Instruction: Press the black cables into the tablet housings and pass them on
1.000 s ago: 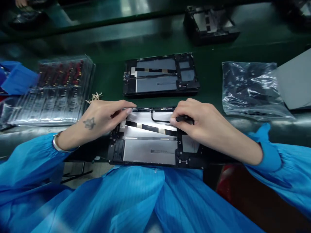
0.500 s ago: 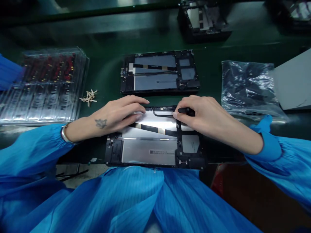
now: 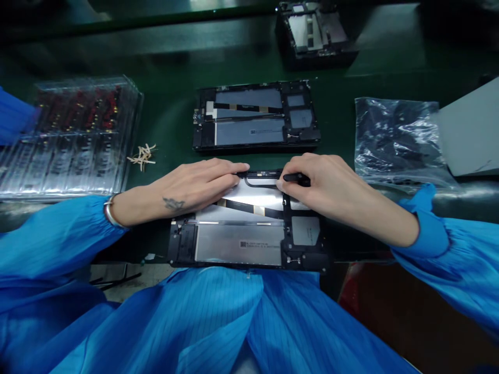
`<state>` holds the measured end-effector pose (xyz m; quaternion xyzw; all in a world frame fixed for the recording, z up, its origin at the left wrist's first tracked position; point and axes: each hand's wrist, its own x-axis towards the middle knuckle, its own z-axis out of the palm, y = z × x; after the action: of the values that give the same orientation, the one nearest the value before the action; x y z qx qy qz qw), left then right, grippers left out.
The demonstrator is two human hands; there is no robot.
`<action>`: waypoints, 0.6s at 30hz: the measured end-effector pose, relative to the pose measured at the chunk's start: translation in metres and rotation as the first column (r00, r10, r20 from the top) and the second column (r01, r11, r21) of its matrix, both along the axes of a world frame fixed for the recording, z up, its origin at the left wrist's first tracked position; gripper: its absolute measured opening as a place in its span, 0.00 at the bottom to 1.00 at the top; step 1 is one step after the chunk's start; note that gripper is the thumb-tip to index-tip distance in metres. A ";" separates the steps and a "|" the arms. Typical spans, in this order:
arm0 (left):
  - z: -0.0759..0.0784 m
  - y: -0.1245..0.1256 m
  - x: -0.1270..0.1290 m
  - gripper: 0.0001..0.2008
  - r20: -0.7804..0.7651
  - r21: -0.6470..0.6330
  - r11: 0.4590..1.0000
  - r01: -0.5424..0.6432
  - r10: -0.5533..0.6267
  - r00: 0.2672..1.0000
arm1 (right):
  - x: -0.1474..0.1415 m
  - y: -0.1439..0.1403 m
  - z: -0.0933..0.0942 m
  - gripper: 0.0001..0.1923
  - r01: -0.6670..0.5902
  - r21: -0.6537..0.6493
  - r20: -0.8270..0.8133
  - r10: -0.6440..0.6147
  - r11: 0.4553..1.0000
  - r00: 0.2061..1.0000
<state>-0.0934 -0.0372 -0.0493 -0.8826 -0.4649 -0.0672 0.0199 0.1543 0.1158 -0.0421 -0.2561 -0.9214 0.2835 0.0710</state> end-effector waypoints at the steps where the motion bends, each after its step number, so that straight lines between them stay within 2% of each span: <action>1: 0.000 0.000 -0.001 0.12 -0.008 0.014 1.000 0.018 -0.018 1.000 | 0.000 0.000 0.000 0.14 0.001 -0.002 -0.001 -0.001 1.000 1.000; 11: -0.001 0.004 -0.001 0.13 -0.028 0.068 0.996 0.058 -0.056 0.998 | 0.001 0.000 -0.002 0.15 0.007 -0.012 -0.028 -0.007 1.000 1.000; 15: -0.004 0.005 -0.003 0.14 -0.104 0.125 0.988 0.096 -0.083 0.991 | 0.001 0.002 -0.001 0.17 0.010 -0.017 -0.042 -0.011 1.000 0.999; 18: -0.006 0.005 -0.004 0.14 -0.183 0.213 0.967 0.140 -0.101 0.978 | 0.002 0.003 0.001 0.19 0.009 -0.061 -0.048 -0.012 0.998 0.999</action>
<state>-0.0971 -0.0322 -0.0556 -0.9038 -0.3962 -0.0448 0.1552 0.1565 0.1191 -0.0415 -0.2563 -0.9090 0.3170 0.0870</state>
